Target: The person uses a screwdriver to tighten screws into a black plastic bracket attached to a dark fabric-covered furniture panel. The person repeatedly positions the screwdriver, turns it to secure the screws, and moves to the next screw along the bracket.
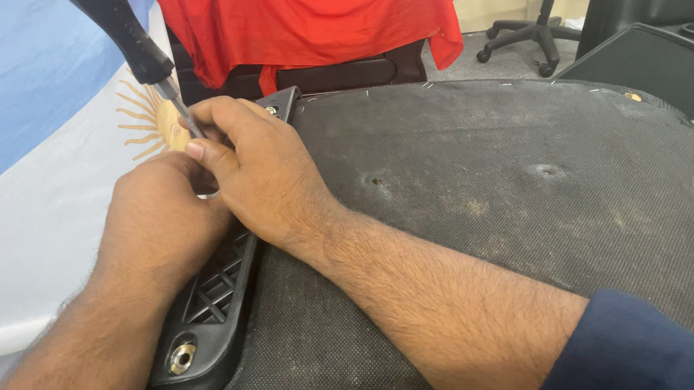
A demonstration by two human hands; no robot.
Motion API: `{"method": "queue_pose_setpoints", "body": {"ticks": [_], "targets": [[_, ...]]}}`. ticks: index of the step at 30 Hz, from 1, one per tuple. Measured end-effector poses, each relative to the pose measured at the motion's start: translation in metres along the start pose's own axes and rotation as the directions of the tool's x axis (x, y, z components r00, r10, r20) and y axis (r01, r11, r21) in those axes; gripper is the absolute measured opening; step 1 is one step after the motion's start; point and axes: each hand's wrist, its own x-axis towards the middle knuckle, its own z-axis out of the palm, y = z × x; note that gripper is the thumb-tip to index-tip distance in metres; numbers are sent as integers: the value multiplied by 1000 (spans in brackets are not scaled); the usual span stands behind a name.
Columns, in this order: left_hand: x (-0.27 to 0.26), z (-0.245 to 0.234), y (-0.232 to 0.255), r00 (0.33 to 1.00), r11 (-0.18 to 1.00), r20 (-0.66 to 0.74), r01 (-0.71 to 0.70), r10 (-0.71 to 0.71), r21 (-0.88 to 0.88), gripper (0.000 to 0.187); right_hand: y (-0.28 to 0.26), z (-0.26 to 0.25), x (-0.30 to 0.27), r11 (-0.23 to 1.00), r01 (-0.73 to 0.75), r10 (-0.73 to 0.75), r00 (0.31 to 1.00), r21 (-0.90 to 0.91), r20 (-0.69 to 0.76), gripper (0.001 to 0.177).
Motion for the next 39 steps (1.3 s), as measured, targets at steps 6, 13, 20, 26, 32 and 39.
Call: {"method": "queue_pose_setpoints", "body": {"ticks": [6, 13, 20, 26, 32, 39], "targets": [[0, 4, -5, 998, 998, -41, -51, 53, 31, 34, 0, 1, 0, 998, -68, 67, 997, 13, 35, 19], [0, 7, -3, 986, 982, -68, -142, 151, 123, 27, -4, -1, 0, 998, -58, 58, 997, 9, 43, 19], [1, 4, 8, 994, 978, 29, -110, 106, 180, 26, -9, -3, 4, 991, -126, 124, 991, 48, 47, 19], [-4, 1, 9, 995, 992, -40, -88, 92, 94, 27, -9, -3, 3, 981, -153, 147, 987, 118, 65, 17], [-4, 2, 8, 998, 997, -40, -36, 38, 62, 26, -7, -2, 1, 991, -103, 99, 994, 88, 56, 15], [-6, -2, 11, 999, 998, -27, -17, 19, 66, 29, -7, -3, 1, 993, -89, 86, 996, 79, 36, 13]]}}
